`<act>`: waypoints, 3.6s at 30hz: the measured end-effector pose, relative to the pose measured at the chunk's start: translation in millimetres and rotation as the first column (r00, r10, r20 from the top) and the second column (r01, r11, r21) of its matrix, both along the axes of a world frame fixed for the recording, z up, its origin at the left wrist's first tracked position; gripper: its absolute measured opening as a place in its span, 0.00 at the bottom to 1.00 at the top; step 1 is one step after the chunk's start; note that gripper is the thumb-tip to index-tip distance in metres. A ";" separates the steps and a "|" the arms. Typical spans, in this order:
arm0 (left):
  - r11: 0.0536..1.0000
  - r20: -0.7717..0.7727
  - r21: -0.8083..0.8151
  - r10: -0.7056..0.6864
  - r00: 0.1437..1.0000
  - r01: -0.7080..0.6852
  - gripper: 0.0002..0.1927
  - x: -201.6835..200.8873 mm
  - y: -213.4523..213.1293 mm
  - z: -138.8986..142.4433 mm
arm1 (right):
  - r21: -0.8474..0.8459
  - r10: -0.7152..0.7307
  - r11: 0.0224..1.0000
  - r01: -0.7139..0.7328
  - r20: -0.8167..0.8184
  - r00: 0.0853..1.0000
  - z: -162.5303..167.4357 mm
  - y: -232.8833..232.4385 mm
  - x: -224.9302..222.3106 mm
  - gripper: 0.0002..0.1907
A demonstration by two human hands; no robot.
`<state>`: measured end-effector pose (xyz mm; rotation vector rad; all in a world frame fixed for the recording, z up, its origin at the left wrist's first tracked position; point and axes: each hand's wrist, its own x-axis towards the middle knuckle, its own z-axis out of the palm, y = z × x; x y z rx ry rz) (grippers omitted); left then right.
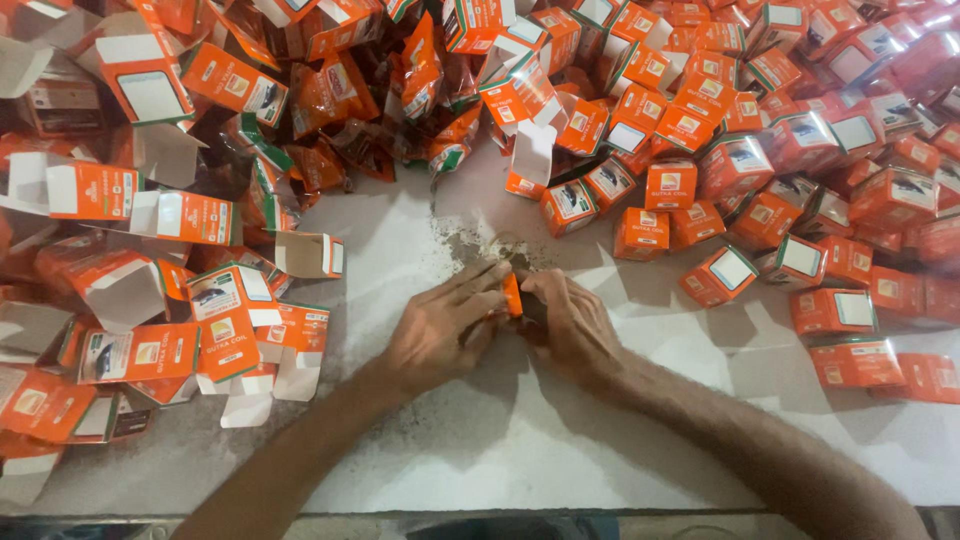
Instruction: The person folds small orange cardboard boxes at a table covered with a large pile of flat and partially folded boxes. They pick up a folded carton, press its flaps and sides into shape by hand, and place the finished box back onto the pile, repeating this with one box at a time.
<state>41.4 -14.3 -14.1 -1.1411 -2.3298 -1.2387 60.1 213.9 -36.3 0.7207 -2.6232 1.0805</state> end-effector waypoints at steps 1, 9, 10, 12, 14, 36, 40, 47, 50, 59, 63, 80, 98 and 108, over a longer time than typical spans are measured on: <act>1.000 -0.028 0.018 0.001 1.000 0.000 0.11 0.2 0.7 -1.6 | 0.002 0.006 1.000 -0.006 -0.012 1.000 -0.2 0.0 0.4 0.30; 0.998 -0.129 -0.048 -0.050 0.990 0.044 0.10 1.6 -2.7 -3.2 | 0.001 0.014 1.000 -0.014 0.036 0.999 2.9 -0.2 1.0 0.32; 0.994 -0.132 -0.096 -0.059 0.989 0.046 0.09 3.9 -3.3 -1.5 | -0.009 0.017 1.000 -0.017 0.037 0.999 3.4 -0.5 1.4 0.32; 0.980 -0.150 -0.198 -0.066 0.987 0.035 0.09 10.8 -3.5 3.2 | -0.019 0.058 0.998 -0.059 -0.063 0.996 3.9 -1.5 1.5 0.33; 0.952 -0.183 -0.306 -0.059 0.981 0.000 0.11 20.0 -4.1 8.7 | -0.029 0.112 0.993 -0.117 -0.133 0.985 3.9 -2.7 0.4 0.34; 0.990 0.128 -0.123 0.080 0.989 -0.064 0.22 -22.8 22.3 42.9 | -0.198 0.021 0.979 0.040 0.297 0.955 6.0 -6.7 -3.1 0.38; 0.930 0.039 -0.080 0.361 0.932 -0.357 0.24 -109.6 20.9 38.2 | -0.176 -0.035 0.980 0.097 0.322 0.946 7.5 -0.4 -12.4 0.31; 0.760 -0.175 -0.617 0.121 0.977 -0.205 0.34 -146.7 14.6 3.5 | -0.149 0.137 0.983 -0.111 0.180 0.974 16.5 4.0 -6.4 0.29; 0.763 -0.228 -0.637 -0.052 0.972 -0.108 0.49 -118.9 1.4 5.3 | -0.122 0.188 0.977 -0.178 0.083 0.979 22.3 4.9 -5.2 0.30; 0.995 0.075 -0.055 0.090 0.993 -0.086 0.21 -35.9 -25.8 29.5 | -0.205 0.026 0.978 0.040 0.312 0.950 31.4 0.3 -6.4 0.28; 0.960 0.008 0.278 0.037 0.999 -0.038 0.14 10.8 -25.1 24.6 | -0.217 0.058 0.976 0.013 0.321 0.945 25.9 -3.1 -5.7 0.29; 0.945 -0.324 -0.302 0.022 0.946 -0.125 0.23 9.6 4.0 22.6 | -0.200 0.065 0.980 -0.013 0.260 0.963 21.0 -6.2 -3.7 0.32; 0.923 0.673 0.273 0.019 0.740 -0.272 0.08 -15.3 37.5 -16.6 | -0.219 -0.068 0.971 0.093 0.118 0.991 1.7 -2.6 3.8 0.36; 0.887 0.759 0.461 -0.380 0.529 -0.024 0.23 -25.5 3.3 -4.0 | 0.131 0.113 0.988 -0.077 -0.299 0.948 34.5 -7.9 4.2 0.29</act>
